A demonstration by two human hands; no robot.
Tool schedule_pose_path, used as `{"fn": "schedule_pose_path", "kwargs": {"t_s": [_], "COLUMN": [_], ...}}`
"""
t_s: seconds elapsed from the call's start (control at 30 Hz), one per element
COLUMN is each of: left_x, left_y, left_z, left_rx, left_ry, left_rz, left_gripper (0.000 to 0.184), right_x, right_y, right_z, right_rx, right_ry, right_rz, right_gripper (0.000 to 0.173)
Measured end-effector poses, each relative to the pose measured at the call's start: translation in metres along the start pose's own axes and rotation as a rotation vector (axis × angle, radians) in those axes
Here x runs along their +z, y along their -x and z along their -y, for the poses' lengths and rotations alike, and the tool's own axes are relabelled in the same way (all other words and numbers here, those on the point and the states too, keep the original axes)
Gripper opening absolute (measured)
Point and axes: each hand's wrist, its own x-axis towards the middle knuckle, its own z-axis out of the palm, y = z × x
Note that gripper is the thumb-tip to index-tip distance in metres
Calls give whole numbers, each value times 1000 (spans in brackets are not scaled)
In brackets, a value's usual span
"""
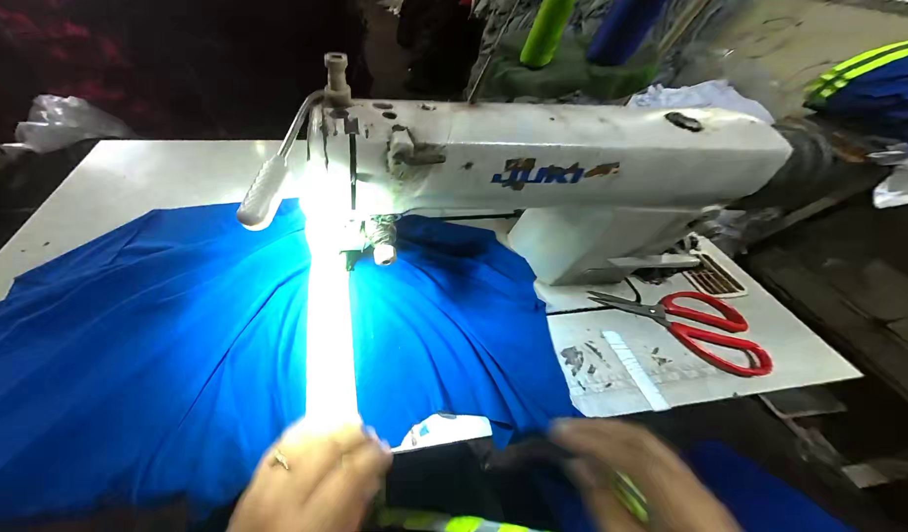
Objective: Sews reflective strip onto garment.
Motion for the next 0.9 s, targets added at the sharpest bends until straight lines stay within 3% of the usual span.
{"fn": "schedule_pose_path", "kwargs": {"t_s": [0.1, 0.23, 0.9], "left_x": [-5, 3, 11], "left_y": [-11, -2, 1], "left_z": [44, 74, 76], "left_rx": [-4, 6, -20], "left_ry": [-147, -142, -126], "left_rz": [19, 26, -27], "left_gripper": [30, 35, 36], "right_x": [84, 132, 134], "right_y": [-31, -46, -40], "right_z": [51, 42, 27], "right_rx": [-233, -317, -366], "right_ry": [-77, 48, 135], "right_rz": [103, 60, 79], "right_gripper": [18, 18, 28]}}
